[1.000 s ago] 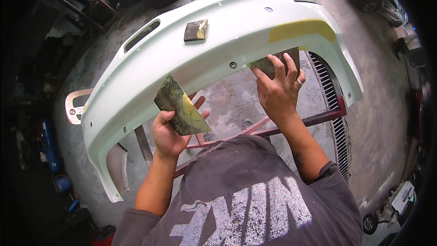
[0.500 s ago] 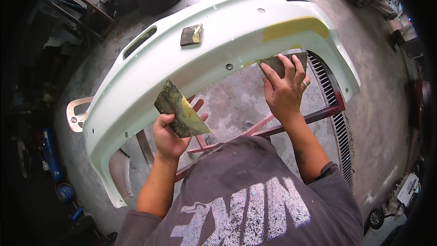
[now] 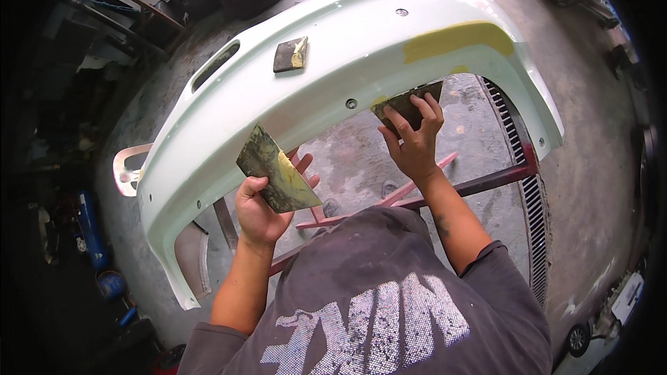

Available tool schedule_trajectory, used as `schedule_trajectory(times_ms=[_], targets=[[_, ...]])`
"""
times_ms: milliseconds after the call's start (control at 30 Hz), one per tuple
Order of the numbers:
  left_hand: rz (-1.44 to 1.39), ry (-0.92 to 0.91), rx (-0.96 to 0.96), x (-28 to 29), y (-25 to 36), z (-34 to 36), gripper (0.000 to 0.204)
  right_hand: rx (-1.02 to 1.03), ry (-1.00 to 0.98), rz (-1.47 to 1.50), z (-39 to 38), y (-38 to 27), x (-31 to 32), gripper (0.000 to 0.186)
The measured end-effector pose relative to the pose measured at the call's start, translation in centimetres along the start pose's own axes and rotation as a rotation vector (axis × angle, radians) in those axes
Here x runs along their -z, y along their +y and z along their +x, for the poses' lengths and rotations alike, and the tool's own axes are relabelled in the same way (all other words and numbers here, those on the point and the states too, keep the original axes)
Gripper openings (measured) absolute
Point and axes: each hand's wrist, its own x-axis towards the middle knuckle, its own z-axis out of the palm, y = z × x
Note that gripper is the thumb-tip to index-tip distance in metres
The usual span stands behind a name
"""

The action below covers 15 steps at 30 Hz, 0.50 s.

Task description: The person applies yellow body filler to a white car bumper using a putty knife and spreads it evenly across the surface. The person then uses a sanding block to smooth the applied filler on the bumper.

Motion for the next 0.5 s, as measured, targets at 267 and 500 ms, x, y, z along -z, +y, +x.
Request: schedule_trajectory(times_ms=[267,500], targets=[[-0.009,0.042,-0.013,-0.9,-0.1,0.2,0.075,0.004,0.007,0.003,-0.3,1.4,-1.1,0.038],[-0.016,0.036,-0.011,-0.9,0.0,0.1,0.076,-0.02,-0.034,-0.01,-1.6,1.0,0.5,0.037]])
